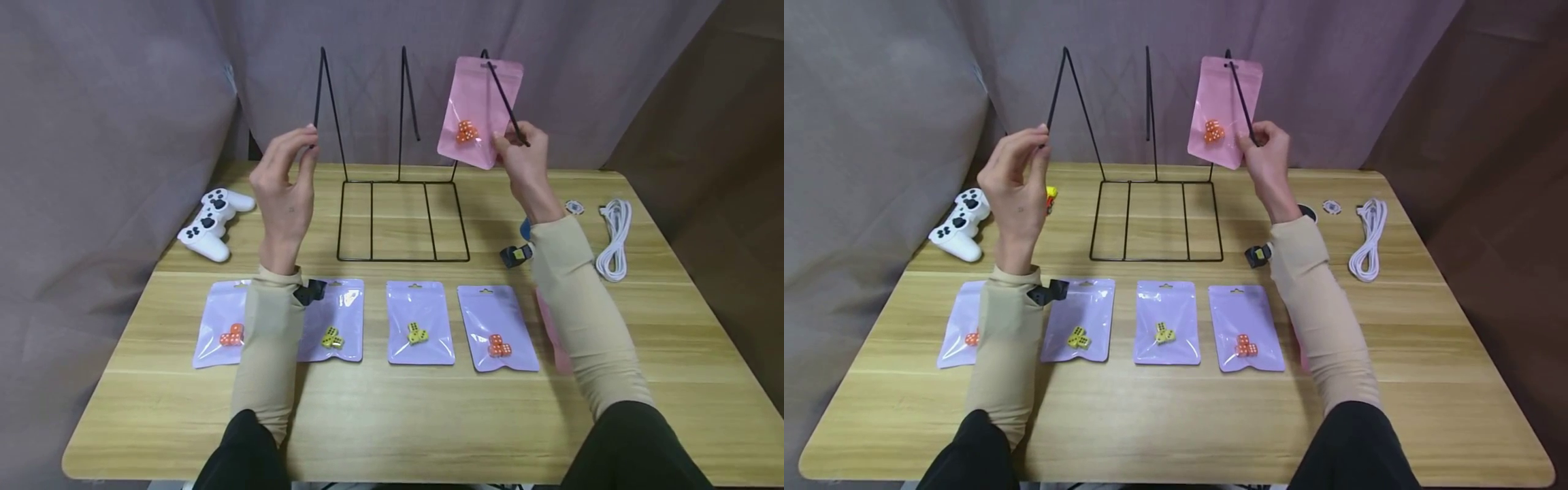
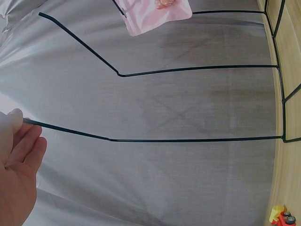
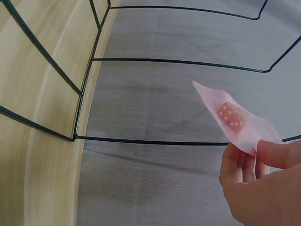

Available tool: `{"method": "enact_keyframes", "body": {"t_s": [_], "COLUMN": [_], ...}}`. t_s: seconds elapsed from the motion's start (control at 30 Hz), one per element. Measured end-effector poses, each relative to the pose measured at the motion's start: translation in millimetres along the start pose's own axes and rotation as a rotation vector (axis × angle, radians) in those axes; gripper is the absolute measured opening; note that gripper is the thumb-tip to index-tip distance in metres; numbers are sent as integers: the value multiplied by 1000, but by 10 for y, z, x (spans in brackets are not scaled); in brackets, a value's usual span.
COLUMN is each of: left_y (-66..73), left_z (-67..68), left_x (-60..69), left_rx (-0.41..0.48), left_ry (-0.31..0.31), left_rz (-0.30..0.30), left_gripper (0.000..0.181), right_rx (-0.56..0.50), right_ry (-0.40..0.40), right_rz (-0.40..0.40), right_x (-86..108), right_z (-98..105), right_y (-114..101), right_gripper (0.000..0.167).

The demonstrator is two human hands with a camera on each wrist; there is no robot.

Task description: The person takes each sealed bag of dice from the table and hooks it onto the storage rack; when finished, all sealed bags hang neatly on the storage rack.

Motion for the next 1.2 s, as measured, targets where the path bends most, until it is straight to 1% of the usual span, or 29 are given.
{"method": "enact_keyframes", "body": {"t_s": [0.1,0.2,0.33,0.43,0.63,0.73,0.83,1.03,1.1,1.2], "left_y": [-8,-15,-15,-7,16,22,32,54,51,50], "left_z": [-8,-13,-16,-15,-3,0,-3,9,11,7], "left_x": [-3,-4,-3,-2,-26,-39,-41,-34,-39,-47], "left_rx": [-2,-4,-4,-7,-19,-16,-14,-14,-12,-1], "left_ry": [-1,-1,0,2,12,7,1,2,6,9], "left_rz": [4,6,7,5,0,1,1,-2,0,2], "left_gripper": [8,8,8,10,9,8,8,9,9,9], "right_rx": [-11,3,11,16,121,123,100,145,195,317], "right_ry": [13,36,56,45,61,63,42,-6,-13,-18], "right_rz": [8,39,99,140,183,199,206,188,187,179], "right_x": [1,2,23,59,189,307,456,776,872,1022], "right_z": [22,59,122,171,268,300,320,342,350,364], "right_y": [8,-3,-30,-64,-220,-300,-368,-466,-493,-531], "right_gripper": [13,12,14,14,15,17,17,19,21,23]}}
Point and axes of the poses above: each hand's wrist, its own x-axis away from the middle knuckle, its own z-axis out of the back of the hand, y = z × x, the point moved 8 cm from there along -x, towards the middle knuckle, and after that the axes turned 12 degrees about -y, right-handed, at the moved point
